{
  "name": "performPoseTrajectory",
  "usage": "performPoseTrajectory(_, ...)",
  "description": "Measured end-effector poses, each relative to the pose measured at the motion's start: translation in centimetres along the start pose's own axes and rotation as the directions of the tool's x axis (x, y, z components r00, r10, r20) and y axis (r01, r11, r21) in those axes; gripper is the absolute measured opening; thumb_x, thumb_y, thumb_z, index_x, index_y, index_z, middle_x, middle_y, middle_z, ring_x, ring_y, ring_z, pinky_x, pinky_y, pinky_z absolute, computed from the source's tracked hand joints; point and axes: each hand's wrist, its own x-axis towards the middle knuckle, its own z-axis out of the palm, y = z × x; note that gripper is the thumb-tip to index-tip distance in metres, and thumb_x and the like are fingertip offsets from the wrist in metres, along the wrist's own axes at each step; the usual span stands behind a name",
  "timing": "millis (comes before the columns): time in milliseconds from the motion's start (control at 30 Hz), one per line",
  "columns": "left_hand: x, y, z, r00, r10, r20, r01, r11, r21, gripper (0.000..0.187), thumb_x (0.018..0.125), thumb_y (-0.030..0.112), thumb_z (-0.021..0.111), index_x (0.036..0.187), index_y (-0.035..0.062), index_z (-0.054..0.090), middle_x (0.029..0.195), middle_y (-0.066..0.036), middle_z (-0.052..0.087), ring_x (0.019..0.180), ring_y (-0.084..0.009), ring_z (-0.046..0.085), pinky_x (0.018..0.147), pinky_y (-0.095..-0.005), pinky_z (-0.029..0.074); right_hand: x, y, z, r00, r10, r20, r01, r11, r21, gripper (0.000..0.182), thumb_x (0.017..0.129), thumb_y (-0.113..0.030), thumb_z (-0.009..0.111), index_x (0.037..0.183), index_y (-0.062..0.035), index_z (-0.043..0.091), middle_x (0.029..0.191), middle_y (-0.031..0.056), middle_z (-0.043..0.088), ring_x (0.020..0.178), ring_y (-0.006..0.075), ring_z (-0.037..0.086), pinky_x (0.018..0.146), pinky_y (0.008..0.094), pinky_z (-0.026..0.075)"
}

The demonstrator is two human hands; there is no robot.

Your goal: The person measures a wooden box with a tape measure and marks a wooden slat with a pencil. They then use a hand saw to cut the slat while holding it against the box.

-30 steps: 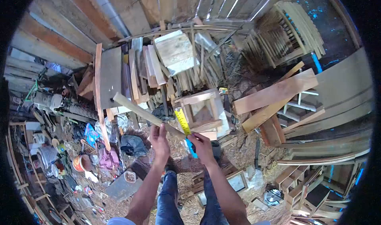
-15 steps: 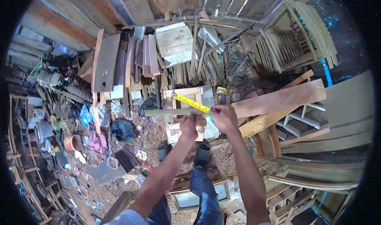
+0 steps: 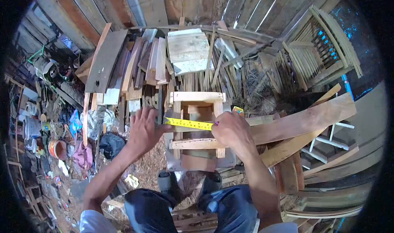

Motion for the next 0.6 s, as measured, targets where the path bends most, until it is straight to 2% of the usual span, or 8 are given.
performPoseTrajectory(33, 0.0, -0.4, -0.2, 0.974, -0.104, 0.203, 0.118, 0.992, -0.055, 0.042, 0.081, 0.042, 0.069, 0.098, 0.0035, 0.062, 0.094, -0.016, 0.058, 0.085, -0.0321, 0.055, 0.072, -0.0419, 0.044, -0.2, -0.1, 0.3, 1.000, 0.017, 0.002, -0.016, 0.999, -0.040, 0.028, 0.076, -0.026, 0.060, 0.094, -0.0071, 0.072, 0.094, 0.0206, 0.067, 0.091, 0.0375, 0.064, 0.086, 0.0420, 0.049)
performPoseTrajectory(100, 0.7, -1.1, -1.6, 0.785, -0.257, 0.563, 0.361, 0.929, -0.080, 0.052, 0.081, 0.050, 0.067, 0.093, 0.0003, 0.063, 0.078, -0.014, 0.061, 0.072, -0.0339, 0.059, 0.066, -0.0408, 0.047, -0.1, -0.6, 0.3, 0.997, 0.068, 0.030, -0.067, 0.997, -0.043, 0.029, 0.075, -0.023, 0.059, 0.094, -0.0051, 0.072, 0.096, 0.0214, 0.067, 0.093, 0.0376, 0.064, 0.087, 0.0423, 0.049)
performPoseTrajectory(133, 0.7, -1.7, -1.2, 0.806, -0.168, 0.567, 0.372, 0.890, -0.265, 0.051, 0.083, 0.049, 0.068, 0.088, -0.0012, 0.065, 0.064, -0.011, 0.062, 0.061, -0.0271, 0.061, 0.061, -0.0361, 0.050, -0.2, -0.7, 0.2, 0.995, 0.089, 0.043, -0.087, 0.995, -0.043, 0.029, 0.075, -0.022, 0.059, 0.094, -0.0041, 0.072, 0.098, 0.0218, 0.066, 0.094, 0.0377, 0.064, 0.087, 0.0425, 0.049)
performPoseTrajectory(167, 0.1, -2.2, -0.5, 0.783, -0.163, 0.600, 0.473, 0.782, -0.406, 0.049, 0.082, 0.046, 0.070, 0.090, -0.0017, 0.064, 0.068, -0.011, 0.063, 0.064, -0.0248, 0.062, 0.063, -0.0350, 0.051, 0.0, -0.3, 0.9, 0.997, 0.073, -0.009, -0.074, 0.995, -0.063, 0.029, 0.074, -0.021, 0.059, 0.092, -0.0032, 0.072, 0.098, 0.0222, 0.066, 0.094, 0.0376, 0.064, 0.088, 0.0427, 0.049)
performPoseTrajectory(267, -0.2, -4.1, 1.4, 0.741, -0.129, 0.658, 0.662, 0.299, -0.687, 0.041, 0.087, 0.031, 0.069, 0.109, -0.0037, 0.061, 0.088, -0.009, 0.067, 0.076, -0.0142, 0.062, 0.066, -0.0279, 0.053, 0.5, 0.4, 1.6, 0.987, 0.060, -0.146, -0.062, 0.998, -0.014, 0.029, 0.071, -0.020, 0.058, 0.089, -0.0014, 0.072, 0.100, 0.0233, 0.066, 0.097, 0.0372, 0.064, 0.087, 0.0438, 0.049)
performPoseTrajectory(300, -0.7, -4.2, 2.8, 0.701, -0.187, 0.688, 0.705, 0.033, -0.709, 0.036, 0.091, 0.022, 0.065, 0.112, -0.0054, 0.056, 0.094, -0.010, 0.065, 0.080, -0.0158, 0.064, 0.074, -0.0268, 0.056, -0.2, 0.7, 2.0, 0.992, 0.060, -0.111, -0.060, 0.998, 0.006, 0.030, 0.071, -0.020, 0.058, 0.089, -0.0011, 0.071, 0.100, 0.0235, 0.065, 0.097, 0.0373, 0.064, 0.087, 0.0439, 0.050)
performPoseTrajectory(367, -0.8, -3.1, 2.9, 0.643, -0.315, 0.698, 0.637, -0.287, -0.715, 0.026, 0.092, 0.012, 0.061, 0.110, -0.0051, 0.054, 0.097, -0.012, 0.064, 0.085, -0.0185, 0.065, 0.080, -0.0265, 0.057, 0.4, 1.1, 1.4, 0.994, 0.036, -0.105, -0.032, 0.999, 0.040, 0.030, 0.070, -0.020, 0.058, 0.089, -0.0005, 0.071, 0.101, 0.0240, 0.065, 0.097, 0.0375, 0.064, 0.087, 0.0443, 0.050)
performPoseTrajectory(600, -1.8, 0.1, 4.8, 0.731, -0.583, 0.353, 0.344, -0.131, -0.930, 0.014, 0.091, 0.006, 0.060, 0.097, -0.0035, 0.051, 0.096, -0.015, 0.062, 0.083, -0.0247, 0.068, 0.073, -0.0334, 0.059, -1.0, 1.4, 2.0, 0.957, 0.044, -0.288, -0.011, 0.994, 0.113, 0.034, 0.070, -0.021, 0.064, 0.095, 0.0015, 0.069, 0.103, 0.0261, 0.064, 0.099, 0.0395, 0.063, 0.085, 0.0448, 0.051)
